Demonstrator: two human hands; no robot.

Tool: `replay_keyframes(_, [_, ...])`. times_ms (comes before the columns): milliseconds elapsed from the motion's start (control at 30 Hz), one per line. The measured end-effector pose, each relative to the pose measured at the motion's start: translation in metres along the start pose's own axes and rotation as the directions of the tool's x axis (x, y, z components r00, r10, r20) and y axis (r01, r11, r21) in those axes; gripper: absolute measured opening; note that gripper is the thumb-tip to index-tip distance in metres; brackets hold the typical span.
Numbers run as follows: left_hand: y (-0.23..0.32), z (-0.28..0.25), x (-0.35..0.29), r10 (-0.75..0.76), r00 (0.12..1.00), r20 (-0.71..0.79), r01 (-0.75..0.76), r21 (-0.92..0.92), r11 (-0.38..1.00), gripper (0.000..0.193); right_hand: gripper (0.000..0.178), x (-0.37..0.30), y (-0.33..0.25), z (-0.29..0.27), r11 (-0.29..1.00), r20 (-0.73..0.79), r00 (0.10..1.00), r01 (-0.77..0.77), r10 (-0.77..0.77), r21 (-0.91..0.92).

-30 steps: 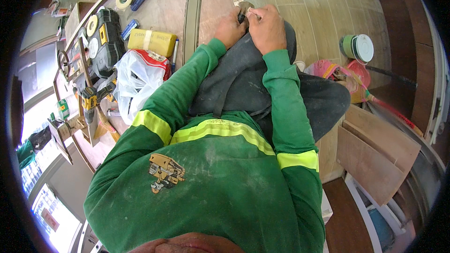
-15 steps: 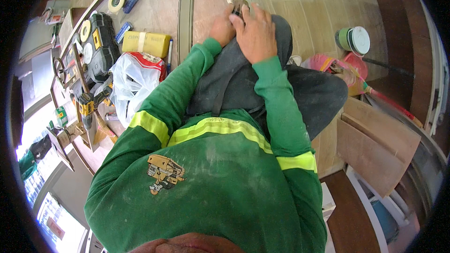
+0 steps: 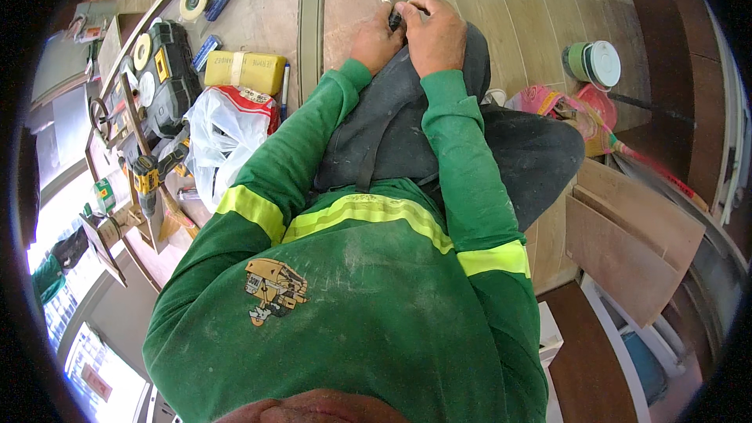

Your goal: The person is sitting on the floor assembling a wooden furniture frame. They use a hammer to drive nails into the wooden joints to secure the pieces together. The person repeatedly positions the nails and strikes them with the hammer to fasten the frame.

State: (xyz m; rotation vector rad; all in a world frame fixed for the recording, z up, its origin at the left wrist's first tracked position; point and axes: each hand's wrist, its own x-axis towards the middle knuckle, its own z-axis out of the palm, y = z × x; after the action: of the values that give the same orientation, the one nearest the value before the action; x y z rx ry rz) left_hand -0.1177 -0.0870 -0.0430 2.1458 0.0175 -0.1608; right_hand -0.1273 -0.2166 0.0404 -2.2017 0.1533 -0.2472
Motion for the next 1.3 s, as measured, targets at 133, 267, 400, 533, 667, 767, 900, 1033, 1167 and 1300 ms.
replay_keyframes(133, [0.000,-0.004,-0.002,0.012,1.000,-0.005,-0.012,0.003,1.000,0.040,0.030,0.016,-0.001,0.007,0.993,0.029,0.993,-0.114,0.114,0.011])
replay_keyframes(267, [0.000,-0.004,-0.003,0.049,0.998,-0.033,-0.048,0.020,0.999,0.042,0.028,0.022,-0.001,0.016,0.992,0.011,0.993,-0.118,0.118,-0.041])
replay_keyframes(400, [0.006,-0.004,-0.004,0.027,0.999,-0.018,-0.026,0.031,0.999,0.041,0.025,0.021,0.015,0.017,0.997,-0.056,0.998,0.013,-0.017,-0.078])
replay_keyframes(533, [0.005,-0.007,-0.003,0.055,0.998,-0.016,-0.054,0.048,0.997,0.042,0.018,0.020,0.016,0.002,0.982,0.162,0.979,-0.147,0.127,0.117])
replay_keyframes(667, [0.005,-0.005,-0.005,0.020,1.000,-0.001,-0.020,0.034,0.999,0.044,0.014,0.038,0.037,-0.002,0.902,0.355,0.910,-0.323,0.214,0.285])
replay_keyframes(767, [0.004,-0.005,-0.005,0.010,1.000,-0.022,-0.009,0.057,0.998,0.049,0.012,0.046,0.036,-0.003,0.827,0.453,0.848,-0.448,0.274,0.340])
replay_keyframes(900, [0.001,-0.006,-0.003,-0.003,1.000,-0.003,0.003,0.035,0.999,0.051,0.014,0.042,0.025,0.005,0.632,0.463,0.780,-0.618,0.421,0.468])
replay_keyframes(1033, [0.001,-0.003,0.000,-0.030,0.999,0.017,0.029,0.049,0.998,0.039,0.021,0.032,0.032,0.015,0.497,0.411,0.746,-0.660,0.524,0.563])
replay_keyframes(1167, [0.002,-0.006,0.000,-0.025,1.000,0.018,0.025,0.016,1.000,0.036,0.021,0.014,0.017,0.012,0.547,0.378,0.756,-0.650,0.534,0.527])
replay_keyframes(1300, [0.007,-0.009,0.000,-0.055,0.997,0.049,0.055,-0.001,0.998,0.038,0.023,0.010,0.010,0.009,0.574,0.302,0.759,-0.639,0.576,0.512])
